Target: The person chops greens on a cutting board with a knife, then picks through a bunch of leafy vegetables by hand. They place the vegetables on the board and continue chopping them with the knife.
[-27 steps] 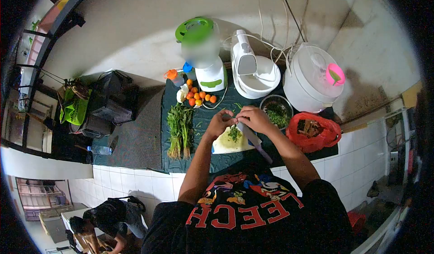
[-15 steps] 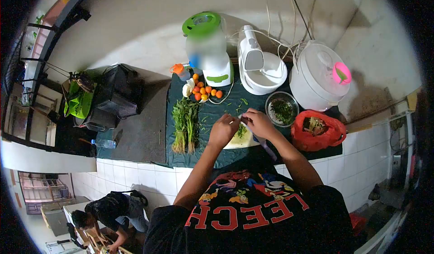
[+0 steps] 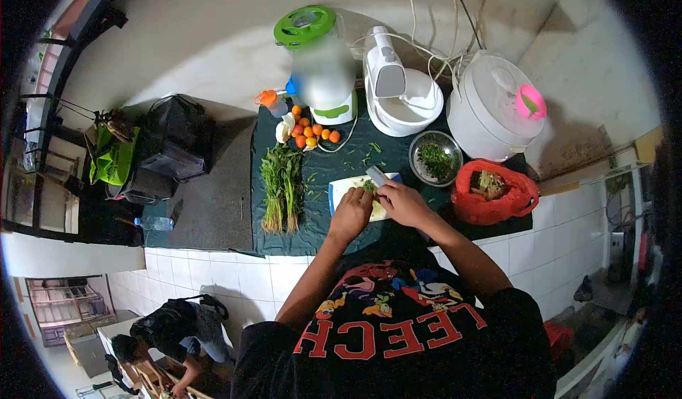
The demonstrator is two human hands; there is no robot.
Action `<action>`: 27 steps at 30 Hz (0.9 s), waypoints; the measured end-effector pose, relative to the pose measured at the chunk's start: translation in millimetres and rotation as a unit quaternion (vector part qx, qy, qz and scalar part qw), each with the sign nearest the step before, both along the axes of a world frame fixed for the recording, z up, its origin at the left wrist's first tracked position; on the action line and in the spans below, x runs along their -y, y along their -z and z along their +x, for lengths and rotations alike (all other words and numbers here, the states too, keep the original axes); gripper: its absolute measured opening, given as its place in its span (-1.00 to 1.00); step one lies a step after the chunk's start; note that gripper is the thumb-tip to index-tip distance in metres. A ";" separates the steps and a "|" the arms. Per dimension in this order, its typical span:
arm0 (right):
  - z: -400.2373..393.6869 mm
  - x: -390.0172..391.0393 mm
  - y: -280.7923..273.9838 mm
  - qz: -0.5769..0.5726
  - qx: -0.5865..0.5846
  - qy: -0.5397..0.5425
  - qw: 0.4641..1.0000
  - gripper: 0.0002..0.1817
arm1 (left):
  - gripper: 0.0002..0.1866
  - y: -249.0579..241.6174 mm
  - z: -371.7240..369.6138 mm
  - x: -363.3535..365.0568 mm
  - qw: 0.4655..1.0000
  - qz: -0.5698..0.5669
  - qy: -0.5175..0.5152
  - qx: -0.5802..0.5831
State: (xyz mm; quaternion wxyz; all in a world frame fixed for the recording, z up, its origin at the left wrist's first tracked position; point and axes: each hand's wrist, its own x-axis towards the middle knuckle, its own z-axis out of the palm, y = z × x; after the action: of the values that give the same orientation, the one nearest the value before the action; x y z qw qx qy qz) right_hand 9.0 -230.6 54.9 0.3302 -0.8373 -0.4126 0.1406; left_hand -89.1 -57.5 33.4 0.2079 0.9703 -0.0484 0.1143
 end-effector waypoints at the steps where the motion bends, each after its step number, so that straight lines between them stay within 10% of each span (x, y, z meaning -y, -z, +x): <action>1: -1.6 3.2 0.8 -0.002 0.000 -0.001 1.000 -0.82 | -0.78 4.0 -2.0 -0.1 1.000 -0.004 0.015 0.014; 27: 43.4 11.5 -6.7 0.020 -0.077 -0.026 0.996 -0.81 | -0.84 -19.8 12.0 19.7 0.991 -0.094 -0.066 0.071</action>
State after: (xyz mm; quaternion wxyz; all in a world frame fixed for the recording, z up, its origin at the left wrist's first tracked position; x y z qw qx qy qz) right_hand 52.4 -242.2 61.6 0.3738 -0.8061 -0.4104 0.2049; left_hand -77.1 -77.2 53.2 0.2857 0.9370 0.0123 0.2006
